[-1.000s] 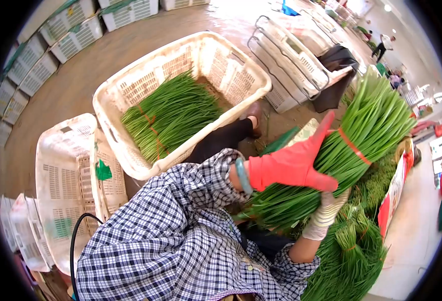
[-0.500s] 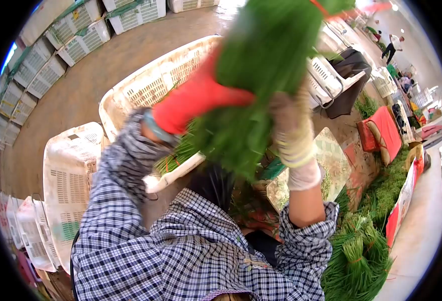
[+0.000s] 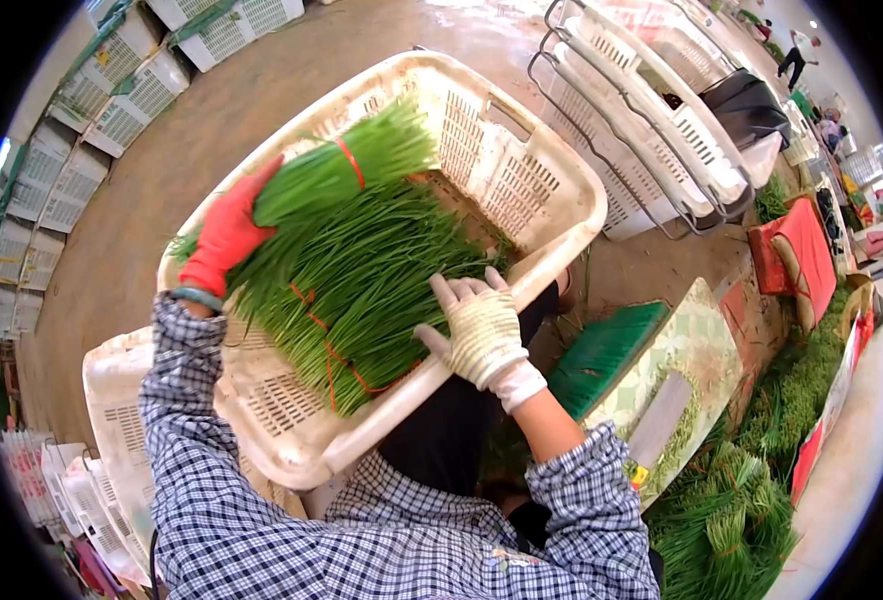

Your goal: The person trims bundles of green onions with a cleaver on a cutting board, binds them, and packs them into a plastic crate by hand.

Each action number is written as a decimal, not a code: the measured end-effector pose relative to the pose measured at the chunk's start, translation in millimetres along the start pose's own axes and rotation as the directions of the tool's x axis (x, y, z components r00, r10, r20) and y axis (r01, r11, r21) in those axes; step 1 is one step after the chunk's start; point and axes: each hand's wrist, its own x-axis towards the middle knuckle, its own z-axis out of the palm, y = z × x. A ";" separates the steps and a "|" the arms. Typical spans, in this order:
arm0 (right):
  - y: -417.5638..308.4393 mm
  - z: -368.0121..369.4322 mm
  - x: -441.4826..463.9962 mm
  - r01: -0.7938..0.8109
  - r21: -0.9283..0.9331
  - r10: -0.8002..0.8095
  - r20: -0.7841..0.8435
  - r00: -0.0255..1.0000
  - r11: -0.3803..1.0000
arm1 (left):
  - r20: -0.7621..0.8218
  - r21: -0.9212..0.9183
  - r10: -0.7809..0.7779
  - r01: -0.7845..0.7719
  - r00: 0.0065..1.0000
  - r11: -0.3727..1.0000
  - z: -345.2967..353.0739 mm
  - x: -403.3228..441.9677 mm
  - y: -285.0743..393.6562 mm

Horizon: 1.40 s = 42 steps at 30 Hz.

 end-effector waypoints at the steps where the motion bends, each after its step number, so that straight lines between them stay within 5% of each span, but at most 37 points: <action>1: 1.0 0.5 1.8 -0.002 0.027 0.001 0.016 1.000 1.000 | 0.032 -0.011 -0.034 0.035 0.999 0.999 29.1 8.2 -17.5; 3: 1.5 0.9 3.5 -0.012 0.057 0.009 0.053 0.999 0.998 | 0.075 -0.037 -0.066 0.069 0.995 0.997 84.9 28.2 -49.5; 5: 3.7 2.9 3.4 0.000 0.103 -0.004 0.042 0.999 0.995 | 0.192 0.166 -0.245 0.215 0.950 0.962 141.3 55.4 -75.7; 10: 6.0 1.7 6.7 0.005 0.166 -0.012 0.047 0.999 0.986 | 0.215 0.334 -0.361 0.279 0.907 0.900 261.0 79.3 -122.0; 13: 6.0 2.4 9.9 0.020 0.175 -0.027 0.041 0.999 0.984 | 0.266 0.118 -0.237 0.212 0.934 0.970 251.6 81.3 -136.3; 18: 4.1 8.3 11.1 0.010 0.215 -0.011 0.002 1.000 0.976 | 0.228 0.185 -0.199 0.158 0.953 0.970 254.3 81.5 -144.3; 19: 3.5 8.9 12.7 0.021 0.231 -0.019 -0.011 1.000 0.973 | 0.144 -0.009 -0.042 0.044 0.989 0.999 271.2 74.8 -172.9; 21: 4.9 12.0 8.5 0.015 0.228 -0.010 -0.020 1.000 0.974 | 0.170 -0.064 0.069 -0.059 0.983 0.996 274.7 76.2 -189.9; 23: 6.2 13.8 6.1 -0.008 0.263 0.011 -0.008 1.000 0.965 | 0.225 -0.023 -0.003 0.008 0.974 1.000 279.3 82.9 -201.8; 26: 10.4 -2.2 4.8 -0.050 0.286 0.053 -0.001 0.999 0.957 | 0.128 0.091 0.192 -0.204 0.973 0.975 287.8 88.0 -201.7; 29: 13.6 18.8 0.5 -0.010 0.182 0.032 -0.119 0.992 0.983 | -0.023 0.524 0.446 -0.369 0.895 0.768 274.4 59.7 -193.8; 30: 2.2 20.8 5.5 -0.014 0.132 0.027 -0.094 0.995 0.991 | -0.045 0.625 0.436 -0.316 0.899 0.714 263.0 44.2 -197.8; 32: 1.2 21.2 7.0 -0.022 0.081 0.025 -0.037 0.999 0.996 | 0.169 0.793 -0.015 -0.127 0.985 0.596 248.1 11.1 -181.3; 36: 3.8 23.6 7.1 -0.038 0.080 0.039 -0.006 0.999 0.996 | 0.209 0.856 -0.204 -0.078 0.956 0.511 234.0 16.3 -176.7; 42: -5.4 22.3 -4.8 -0.088 0.067 0.087 0.027 0.996 0.994 | 0.174 0.542 -0.235 0.106 0.956 0.834 199.1 1.6 -101.7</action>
